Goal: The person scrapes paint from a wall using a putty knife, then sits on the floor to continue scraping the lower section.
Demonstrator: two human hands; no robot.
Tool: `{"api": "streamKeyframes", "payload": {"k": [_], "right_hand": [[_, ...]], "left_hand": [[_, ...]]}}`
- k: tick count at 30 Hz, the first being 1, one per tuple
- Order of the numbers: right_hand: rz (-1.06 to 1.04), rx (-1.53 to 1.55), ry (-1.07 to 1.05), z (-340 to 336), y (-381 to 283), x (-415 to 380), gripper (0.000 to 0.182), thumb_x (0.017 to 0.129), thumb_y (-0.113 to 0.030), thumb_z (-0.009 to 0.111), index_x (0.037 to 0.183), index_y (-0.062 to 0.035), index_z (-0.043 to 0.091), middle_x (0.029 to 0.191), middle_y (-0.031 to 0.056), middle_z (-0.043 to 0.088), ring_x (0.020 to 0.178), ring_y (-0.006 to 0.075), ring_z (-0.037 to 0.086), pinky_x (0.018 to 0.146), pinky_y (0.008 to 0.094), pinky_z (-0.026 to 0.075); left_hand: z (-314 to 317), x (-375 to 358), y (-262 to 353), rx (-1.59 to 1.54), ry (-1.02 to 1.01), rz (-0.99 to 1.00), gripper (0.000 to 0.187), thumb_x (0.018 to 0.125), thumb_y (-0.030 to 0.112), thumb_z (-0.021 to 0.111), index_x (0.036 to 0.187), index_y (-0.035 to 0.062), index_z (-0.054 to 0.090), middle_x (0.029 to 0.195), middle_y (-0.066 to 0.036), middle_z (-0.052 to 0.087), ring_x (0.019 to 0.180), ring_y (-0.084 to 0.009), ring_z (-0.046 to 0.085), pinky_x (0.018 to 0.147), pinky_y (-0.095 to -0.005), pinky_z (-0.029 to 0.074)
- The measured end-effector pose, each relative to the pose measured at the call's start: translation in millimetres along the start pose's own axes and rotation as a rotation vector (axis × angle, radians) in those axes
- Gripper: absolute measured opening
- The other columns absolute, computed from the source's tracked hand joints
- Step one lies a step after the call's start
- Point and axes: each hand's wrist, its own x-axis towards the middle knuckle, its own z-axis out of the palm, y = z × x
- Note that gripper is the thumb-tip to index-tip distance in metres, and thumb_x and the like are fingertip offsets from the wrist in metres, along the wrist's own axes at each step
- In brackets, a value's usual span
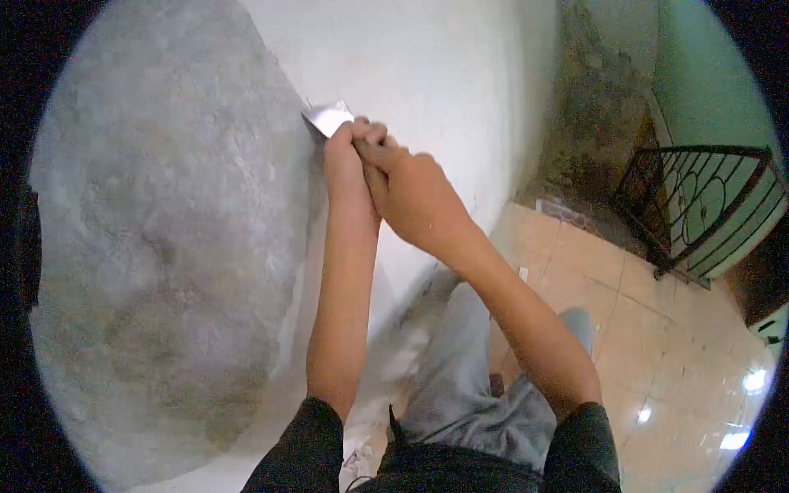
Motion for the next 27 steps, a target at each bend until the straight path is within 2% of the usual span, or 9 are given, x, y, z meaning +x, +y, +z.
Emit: {"api": "streamKeyframes", "payload": {"k": [7, 9, 10, 15, 17, 22, 24, 25, 27], "right_hand": [[-0.003, -0.035, 0.026, 3, -7, -2, 0.029, 0.090, -0.011, 0.047, 0.115, -0.0034, 0.058, 0.095, 0.0247, 0.060, 0.079, 0.0393, 0.061, 0.072, 0.0379, 0.047], [-0.029, 0.019, 0.078, -2, -9, 1, 0.029, 0.090, -0.011, 0.046, 0.114, -0.0034, 0.058, 0.095, 0.0245, 0.060, 0.083, 0.0408, 0.060, 0.073, 0.0380, 0.048], [0.021, -0.020, 0.009, -2, -14, 2, 0.030, 0.090, -0.012, 0.046, 0.116, -0.0046, 0.057, 0.095, 0.0246, 0.060, 0.082, 0.0390, 0.061, 0.073, 0.0371, 0.048], [-0.003, 0.033, 0.006, 4, -6, -2, 0.031, 0.089, -0.011, 0.046, 0.117, -0.0052, 0.058, 0.099, 0.0234, 0.060, 0.080, 0.0378, 0.062, 0.074, 0.0377, 0.048], [-0.039, 0.000, 0.068, 1, -12, -2, 0.026, 0.090, -0.016, 0.046, 0.108, -0.0057, 0.062, 0.088, 0.0246, 0.062, 0.073, 0.0430, 0.059, 0.069, 0.0463, 0.048], [-0.069, 0.102, 0.065, 9, -10, -4, 0.026, 0.090, -0.017, 0.046, 0.107, -0.0050, 0.062, 0.087, 0.0227, 0.062, 0.073, 0.0419, 0.059, 0.068, 0.0467, 0.049], [0.041, 0.088, 0.010, 3, -17, -3, 0.032, 0.090, -0.011, 0.045, 0.119, -0.0032, 0.056, 0.107, 0.0230, 0.059, 0.081, 0.0356, 0.062, 0.076, 0.0363, 0.048], [0.040, 0.087, 0.008, 4, -15, -5, 0.032, 0.090, -0.011, 0.045, 0.119, -0.0032, 0.056, 0.107, 0.0230, 0.059, 0.081, 0.0356, 0.062, 0.076, 0.0363, 0.048], [-0.042, 0.048, 0.095, 9, -12, -8, 0.027, 0.091, -0.017, 0.046, 0.109, -0.0038, 0.061, 0.088, 0.0233, 0.062, 0.073, 0.0419, 0.060, 0.069, 0.0461, 0.049]], "left_hand": [[1, 9, 8, -0.031, -0.054, 0.007, 0.011, 0.075, 0.013, 0.045, 0.069, 0.0120, 0.036, 0.063, -0.002, 0.044, 0.059, -0.0180, 0.045, 0.060, -0.0347, 0.044], [12, -1, 8, -0.087, 0.030, 0.009, 0.017, 0.075, 0.012, 0.045, 0.064, 0.0119, 0.031, 0.063, -0.003, 0.041, 0.053, -0.0180, 0.041, 0.055, -0.0360, 0.042], [10, 0, 11, -0.089, 0.014, 0.021, 0.017, 0.075, 0.012, 0.045, 0.064, 0.0119, 0.031, 0.063, -0.003, 0.041, 0.053, -0.0180, 0.041, 0.055, -0.0360, 0.042], [7, -5, 9, -0.057, -0.013, 0.008, 0.011, 0.073, 0.011, 0.044, 0.068, 0.0121, 0.035, 0.061, -0.002, 0.043, 0.055, -0.0184, 0.046, 0.061, -0.0367, 0.046], [8, -7, 11, -0.036, -0.034, 0.021, 0.010, 0.072, 0.011, 0.044, 0.069, 0.0126, 0.035, 0.061, -0.001, 0.043, 0.053, -0.0184, 0.045, 0.062, -0.0376, 0.046], [-1, -6, 13, 0.004, -0.015, -0.036, 0.010, 0.072, 0.011, 0.044, 0.072, 0.0120, 0.034, 0.060, -0.001, 0.043, 0.053, -0.0187, 0.047, 0.065, -0.0392, 0.046], [-2, -10, 11, 0.007, 0.014, -0.046, 0.010, 0.072, 0.012, 0.044, 0.073, 0.0120, 0.034, 0.060, -0.001, 0.043, 0.053, -0.0186, 0.047, 0.065, -0.0391, 0.046], [1, -11, 11, 0.000, 0.012, -0.051, 0.010, 0.073, 0.012, 0.044, 0.073, 0.0121, 0.034, 0.060, -0.001, 0.043, 0.053, -0.0184, 0.047, 0.065, -0.0389, 0.046], [6, -10, 15, -0.004, -0.006, -0.044, 0.010, 0.073, 0.012, 0.044, 0.073, 0.0123, 0.034, 0.060, 0.000, 0.043, 0.053, -0.0182, 0.047, 0.065, -0.0387, 0.046]]}}
